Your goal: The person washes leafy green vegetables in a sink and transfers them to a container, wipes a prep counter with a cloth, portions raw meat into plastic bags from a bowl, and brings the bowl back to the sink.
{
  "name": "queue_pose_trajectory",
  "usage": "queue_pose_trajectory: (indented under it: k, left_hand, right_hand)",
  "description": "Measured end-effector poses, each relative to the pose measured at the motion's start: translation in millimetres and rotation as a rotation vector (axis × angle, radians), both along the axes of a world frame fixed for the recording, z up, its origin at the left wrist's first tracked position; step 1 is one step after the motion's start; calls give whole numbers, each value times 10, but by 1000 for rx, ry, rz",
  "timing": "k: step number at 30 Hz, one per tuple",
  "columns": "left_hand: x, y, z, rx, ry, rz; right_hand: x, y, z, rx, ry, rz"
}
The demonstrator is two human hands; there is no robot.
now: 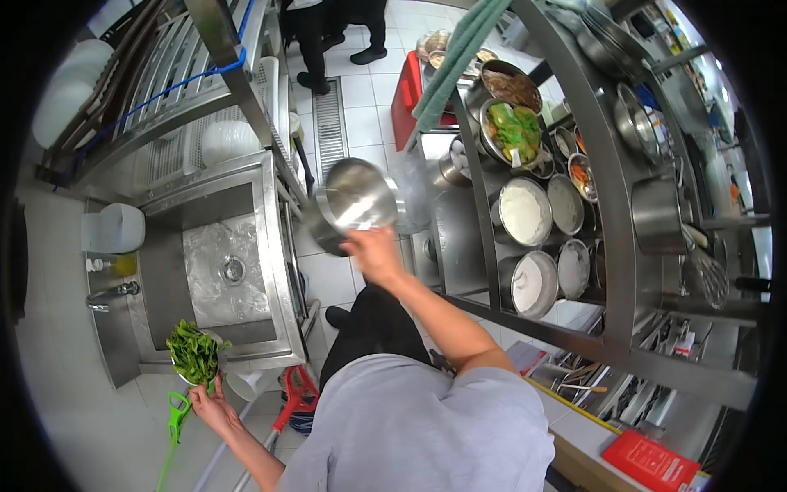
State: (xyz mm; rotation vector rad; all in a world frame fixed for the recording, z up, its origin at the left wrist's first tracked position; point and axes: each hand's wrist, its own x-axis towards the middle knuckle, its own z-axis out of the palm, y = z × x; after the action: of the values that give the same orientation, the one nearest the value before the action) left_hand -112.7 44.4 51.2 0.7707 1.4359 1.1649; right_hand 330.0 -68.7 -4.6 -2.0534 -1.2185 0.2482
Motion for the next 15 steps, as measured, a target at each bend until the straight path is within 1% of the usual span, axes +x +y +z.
queue_pose_trajectory:
  k: [1, 2, 3, 4, 5, 6, 7, 8, 9, 11, 12, 13, 14, 15]
  left_hand:
    - [-45, 39, -100, -2, -13, 18]
    - [14, 63, -120, 0, -12, 38]
    - [100, 79, -102, -14, -11, 65]
    - [157, 74, -75, -20, -7, 115]
    - [172, 64, -119, -11, -12, 118]
    - [154, 76, -171, 3, -17, 112]
    - [195, 101, -195, -1, -4, 155]
    - [246, 132, -207, 7, -13, 167]
    - [306, 149, -220, -11, 35, 207]
    - [562, 207, -199, -29, 86, 243]
    - [701, 237, -222, -41, 79, 248]
    - [809, 259, -241, -46, 63, 239]
    - [847, 259, -221, -44, 59, 261]
    - [824, 259, -321, -50, 33, 242]
  right_hand:
    - [224, -190, -128, -187, -84, -45]
    - [405, -384, -378, -239, 3, -193]
    - [612, -616, -772, -295, -48, -303]
    - [761, -761, -957, -418, -19, -430]
    - [931, -927, -1163, -524, -95, -478]
    - [1078, -1049, -1304, -587, 35, -575]
    - [1257, -1215, -1608, -667, -51, -630]
    - [1374, -1304, -1777, -694, -15, -762]
    - [1522, -1359, -1854, -802, 19, -815]
    - [1847, -1702, -2483, -798, 55, -835]
    - [2019, -1821, -2644, -786, 80, -808]
    - [2165, -1826, -2585, -790, 58, -772]
    - [2265, -1736, -2549, -875, 138, -656]
    - [2272, -1579, -2568, -964, 215, -511]
